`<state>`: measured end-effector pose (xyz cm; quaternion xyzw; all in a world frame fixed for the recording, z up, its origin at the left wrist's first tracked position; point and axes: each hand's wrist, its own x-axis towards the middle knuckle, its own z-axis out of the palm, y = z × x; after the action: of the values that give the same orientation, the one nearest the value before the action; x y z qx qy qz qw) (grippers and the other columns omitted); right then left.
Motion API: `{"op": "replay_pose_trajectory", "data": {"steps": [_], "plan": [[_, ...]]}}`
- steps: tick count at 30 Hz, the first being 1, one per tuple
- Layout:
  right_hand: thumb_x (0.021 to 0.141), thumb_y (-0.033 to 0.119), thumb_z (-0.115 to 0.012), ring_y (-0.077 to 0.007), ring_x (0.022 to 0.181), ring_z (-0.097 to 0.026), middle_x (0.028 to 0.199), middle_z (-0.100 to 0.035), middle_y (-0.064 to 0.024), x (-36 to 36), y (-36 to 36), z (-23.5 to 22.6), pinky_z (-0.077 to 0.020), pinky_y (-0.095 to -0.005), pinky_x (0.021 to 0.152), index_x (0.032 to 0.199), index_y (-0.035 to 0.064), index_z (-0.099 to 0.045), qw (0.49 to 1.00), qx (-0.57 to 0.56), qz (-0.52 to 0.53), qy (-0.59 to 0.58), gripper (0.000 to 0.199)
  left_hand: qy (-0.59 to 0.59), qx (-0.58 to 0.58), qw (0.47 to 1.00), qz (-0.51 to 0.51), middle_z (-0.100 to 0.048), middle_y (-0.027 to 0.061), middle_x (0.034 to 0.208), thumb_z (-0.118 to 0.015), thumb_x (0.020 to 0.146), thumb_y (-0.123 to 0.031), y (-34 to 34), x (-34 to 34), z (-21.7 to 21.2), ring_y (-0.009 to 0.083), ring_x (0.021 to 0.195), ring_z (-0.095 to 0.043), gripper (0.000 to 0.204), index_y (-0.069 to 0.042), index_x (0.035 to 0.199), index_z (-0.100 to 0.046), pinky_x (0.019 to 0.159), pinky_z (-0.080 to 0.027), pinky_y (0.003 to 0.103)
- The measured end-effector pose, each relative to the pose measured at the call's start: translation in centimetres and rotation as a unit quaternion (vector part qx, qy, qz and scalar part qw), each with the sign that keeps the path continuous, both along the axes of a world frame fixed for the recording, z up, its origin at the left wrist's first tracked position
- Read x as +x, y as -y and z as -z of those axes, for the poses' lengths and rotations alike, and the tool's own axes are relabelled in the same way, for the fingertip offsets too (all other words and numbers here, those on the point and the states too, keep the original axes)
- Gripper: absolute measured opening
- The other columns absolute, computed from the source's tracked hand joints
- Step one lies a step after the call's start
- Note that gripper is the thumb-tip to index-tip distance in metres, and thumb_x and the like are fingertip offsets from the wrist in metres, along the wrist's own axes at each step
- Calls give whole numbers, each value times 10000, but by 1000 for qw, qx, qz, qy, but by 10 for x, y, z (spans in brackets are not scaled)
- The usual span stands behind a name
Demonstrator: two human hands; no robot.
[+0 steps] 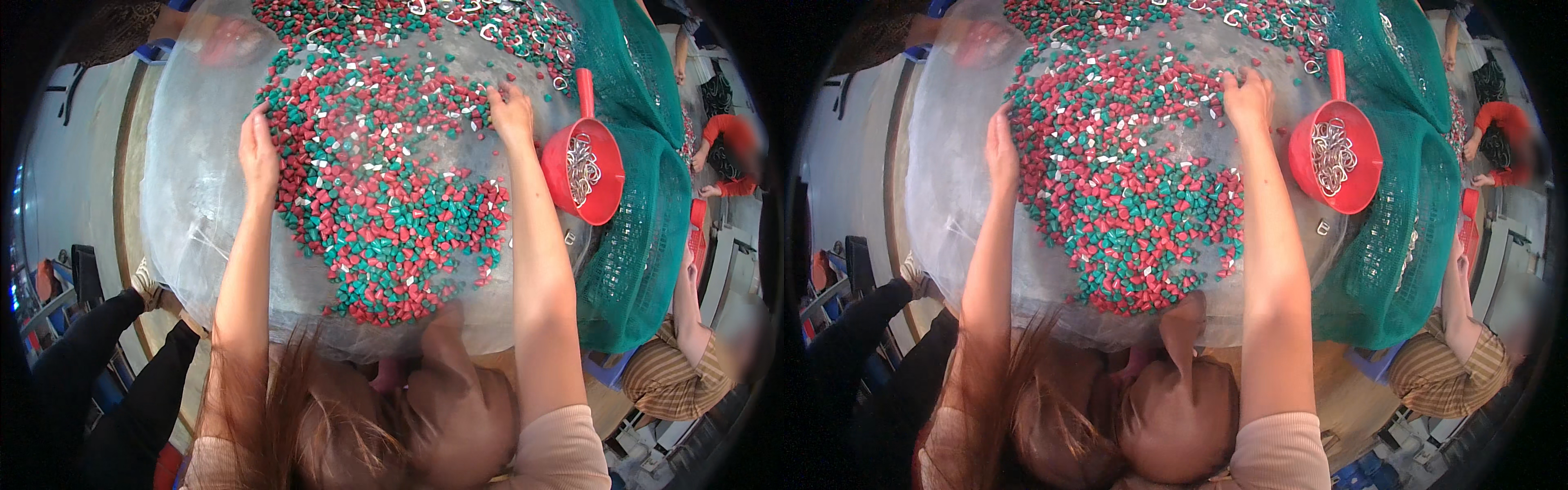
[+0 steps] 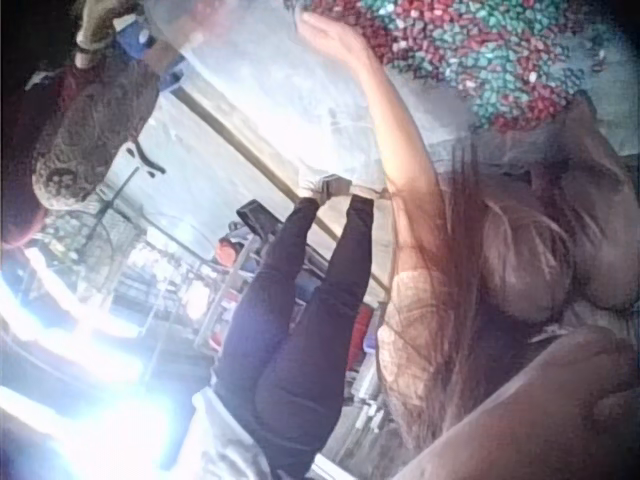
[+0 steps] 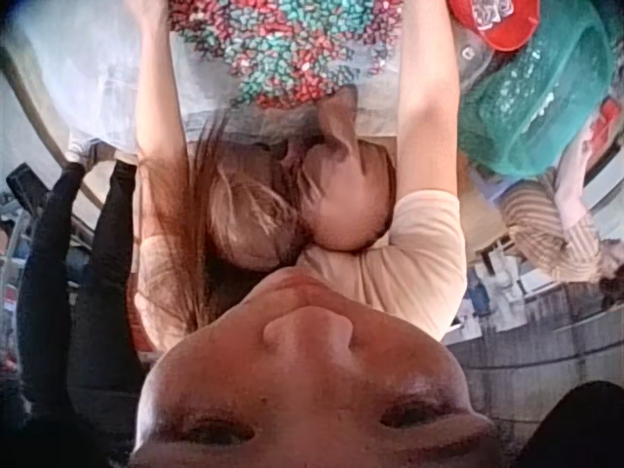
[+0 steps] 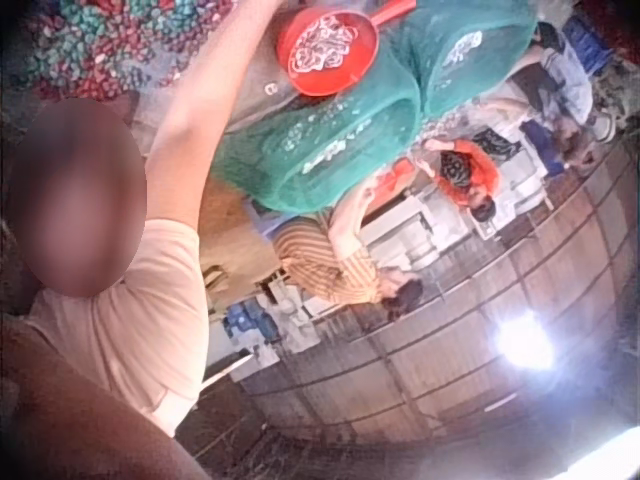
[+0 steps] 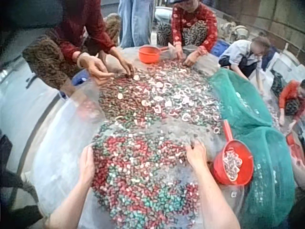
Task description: The person sits at a table and sorts small red and green plastic pieces and silver metal rings by hand. They pick up handfuls of items, separate the rings from the plastic pieces, and place the sorted rings into a red scoop and green baskets.
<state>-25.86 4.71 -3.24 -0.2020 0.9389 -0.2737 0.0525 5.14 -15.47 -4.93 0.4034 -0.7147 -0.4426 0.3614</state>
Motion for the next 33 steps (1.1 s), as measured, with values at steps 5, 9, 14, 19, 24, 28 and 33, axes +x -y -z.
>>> {"op": "replay_pose_trajectory", "data": {"steps": [5,9,14,19,24,28,33], "plan": [[825,411,-606,-372,1071,-515,1140,-536,-201,101,58,16,-427,-454,902,1172,50,-566,976,-14,-216,15,503,27,15,997,69,-606,119,1118,-426,973,-271,-21,-29,8,225,1059,-562,341,-32,1161,-581,922,-416,333],[828,363,-632,-331,1143,-499,1214,-518,-160,151,46,-21,-409,-394,962,1249,70,-522,915,-77,-348,191,525,-38,278,942,182,-608,127,1142,-448,959,-258,-30,-18,-29,243,1089,-563,326,-31,1141,-595,940,-412,333],[823,261,-644,-315,1192,-479,1267,-513,-134,149,-34,-56,-382,-397,1009,1262,103,-525,906,-104,-398,101,482,68,-50,976,202,-611,122,1140,-551,888,-147,-36,36,-50,241,1130,-542,237,-41,1083,-634,971,-395,344],[859,137,-582,-297,1258,-438,1318,-486,-136,172,-128,-63,-355,-394,1046,1265,87,-519,890,-114,-423,126,414,135,-104,978,124,-597,119,1153,-583,823,-57,-61,126,-66,273,1142,-527,238,-54,1056,-632,985,-381,371],[883,66,-514,-291,1298,-394,1349,-464,-124,234,-177,-65,-335,-386,1074,1288,77,-476,796,-103,-535,262,408,192,-237,944,-130,-544,168,1207,-607,782,-22,-118,196,-70,320,1166,-486,378,11,1154,-546,991,-374,401],[807,137,-623,-303,1227,-442,1282,-491,-117,253,-189,-55,-371,-422,1019,1251,99,-499,767,-77,-629,99,463,64,214,905,-361,-552,150,1194,-581,832,-119,-136,302,2,297,1141,-504,369,4,1174,-516,970,-388,398],[733,288,-714,-314,1249,-396,1296,-437,-118,250,-231,-56,-361,-479,973,1262,146,-485,808,-54,-586,-10,594,65,760,646,12,-594,121,1139,-539,886,-233,-127,305,-32,262,1084,-550,343,-25,1158,-518,908,-436,397]]}}
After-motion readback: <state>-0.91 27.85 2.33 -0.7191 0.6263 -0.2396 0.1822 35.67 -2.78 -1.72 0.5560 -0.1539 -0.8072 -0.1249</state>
